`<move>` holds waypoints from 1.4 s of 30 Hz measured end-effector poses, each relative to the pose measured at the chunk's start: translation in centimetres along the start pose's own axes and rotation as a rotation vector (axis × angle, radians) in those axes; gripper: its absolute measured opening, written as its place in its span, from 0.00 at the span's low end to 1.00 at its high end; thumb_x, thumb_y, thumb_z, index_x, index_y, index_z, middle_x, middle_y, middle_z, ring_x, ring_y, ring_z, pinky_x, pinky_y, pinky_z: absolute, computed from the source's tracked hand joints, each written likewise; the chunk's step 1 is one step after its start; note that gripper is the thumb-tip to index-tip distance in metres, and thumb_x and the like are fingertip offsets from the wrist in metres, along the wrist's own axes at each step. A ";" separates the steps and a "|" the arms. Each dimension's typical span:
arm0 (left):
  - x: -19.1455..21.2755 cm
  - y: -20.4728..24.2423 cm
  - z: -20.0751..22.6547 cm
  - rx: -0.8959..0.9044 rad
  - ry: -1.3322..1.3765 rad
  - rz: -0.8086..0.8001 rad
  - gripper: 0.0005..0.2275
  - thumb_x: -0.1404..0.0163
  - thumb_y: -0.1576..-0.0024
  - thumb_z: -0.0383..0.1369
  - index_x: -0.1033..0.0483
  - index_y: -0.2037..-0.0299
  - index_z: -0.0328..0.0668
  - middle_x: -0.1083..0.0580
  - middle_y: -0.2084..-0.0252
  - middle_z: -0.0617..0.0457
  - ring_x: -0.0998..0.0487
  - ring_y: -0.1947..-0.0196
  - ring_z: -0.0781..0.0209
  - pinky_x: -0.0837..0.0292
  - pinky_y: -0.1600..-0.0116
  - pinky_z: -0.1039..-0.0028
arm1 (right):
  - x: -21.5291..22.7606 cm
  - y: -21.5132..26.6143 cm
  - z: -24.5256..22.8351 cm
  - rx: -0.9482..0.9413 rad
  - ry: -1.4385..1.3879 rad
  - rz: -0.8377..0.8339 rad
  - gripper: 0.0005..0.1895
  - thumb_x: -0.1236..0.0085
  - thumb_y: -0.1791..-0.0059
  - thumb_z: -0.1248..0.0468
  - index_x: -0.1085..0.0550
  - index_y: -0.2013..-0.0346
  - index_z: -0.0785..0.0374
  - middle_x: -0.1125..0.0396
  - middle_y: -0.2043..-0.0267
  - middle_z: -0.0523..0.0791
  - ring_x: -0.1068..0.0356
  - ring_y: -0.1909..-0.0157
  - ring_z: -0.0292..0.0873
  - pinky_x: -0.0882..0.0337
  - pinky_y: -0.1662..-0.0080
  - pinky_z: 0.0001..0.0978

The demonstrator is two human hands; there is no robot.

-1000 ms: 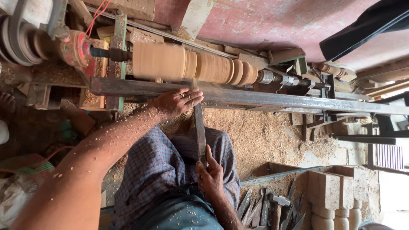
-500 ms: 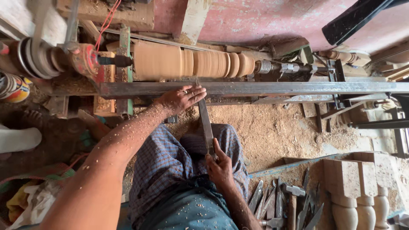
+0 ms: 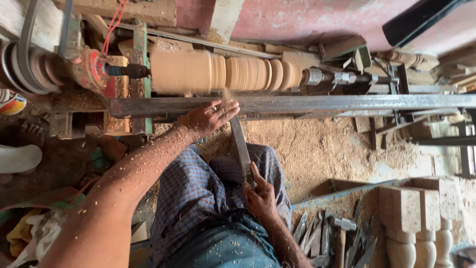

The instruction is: The person uses a chisel to shape a spinning wooden piece mounted on a lathe. They hold the tool against the rotating wood to carve decorative grooves and contours.

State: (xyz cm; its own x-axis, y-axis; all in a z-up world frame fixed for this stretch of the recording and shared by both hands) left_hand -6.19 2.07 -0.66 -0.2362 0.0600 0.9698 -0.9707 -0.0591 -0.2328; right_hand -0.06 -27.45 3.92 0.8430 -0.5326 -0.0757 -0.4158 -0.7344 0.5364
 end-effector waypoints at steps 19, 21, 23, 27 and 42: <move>0.4 0.4 0.6 -0.056 -0.099 0.106 0.26 0.56 0.38 0.23 0.42 0.27 0.45 0.40 0.25 0.51 0.36 0.29 0.61 0.49 0.24 0.64 | -0.2 -0.1 1.6 0.104 -0.106 -0.027 0.36 0.49 0.47 0.73 0.45 0.25 0.62 0.38 0.74 0.35 0.47 0.76 0.27 0.46 0.75 0.21; 0.3 0.4 0.5 -0.096 -0.083 0.104 0.26 0.56 0.38 0.23 0.42 0.27 0.41 0.40 0.25 0.48 0.37 0.29 0.60 0.53 0.23 0.60 | -0.2 -0.2 1.4 0.072 -0.077 -0.020 0.36 0.49 0.48 0.72 0.45 0.25 0.62 0.38 0.75 0.35 0.48 0.77 0.27 0.46 0.75 0.21; 0.4 0.6 0.5 -0.101 -0.160 0.225 0.24 0.55 0.34 0.23 0.41 0.26 0.41 0.41 0.24 0.49 0.38 0.27 0.61 0.55 0.19 0.63 | -0.3 0.0 1.7 0.011 -0.044 0.003 0.36 0.48 0.49 0.71 0.44 0.25 0.62 0.41 0.78 0.35 0.49 0.79 0.28 0.48 0.77 0.22; -0.2 0.9 1.1 -0.122 -0.398 0.206 0.26 0.55 0.37 0.23 0.41 0.27 0.43 0.40 0.25 0.48 0.38 0.26 0.58 0.59 0.22 0.63 | 0.1 0.0 1.8 0.070 0.020 -0.006 0.37 0.47 0.49 0.71 0.45 0.25 0.62 0.42 0.80 0.36 0.49 0.80 0.29 0.48 0.77 0.22; 1.4 -0.6 1.1 -0.018 -0.255 -0.030 0.33 0.63 0.38 0.17 0.55 0.22 0.54 0.51 0.21 0.60 0.44 0.24 0.66 0.47 0.22 0.70 | 0.5 1.1 3.4 0.130 -0.098 -0.008 0.37 0.48 0.48 0.69 0.47 0.24 0.62 0.37 0.74 0.35 0.45 0.76 0.28 0.44 0.75 0.23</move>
State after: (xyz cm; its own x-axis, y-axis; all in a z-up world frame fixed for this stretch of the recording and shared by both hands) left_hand -5.91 1.06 0.87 -0.1910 -0.1919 0.9627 -0.9783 -0.0431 -0.2027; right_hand -1.25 -30.00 1.58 0.8116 -0.5605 -0.1647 -0.4553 -0.7836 0.4227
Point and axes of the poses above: each hand's wrist, its own y-axis away from the middle knuckle, its own x-axis out of the back of the hand, z = x × y, the point moved 4 cm from there along -y, towards the middle knuckle
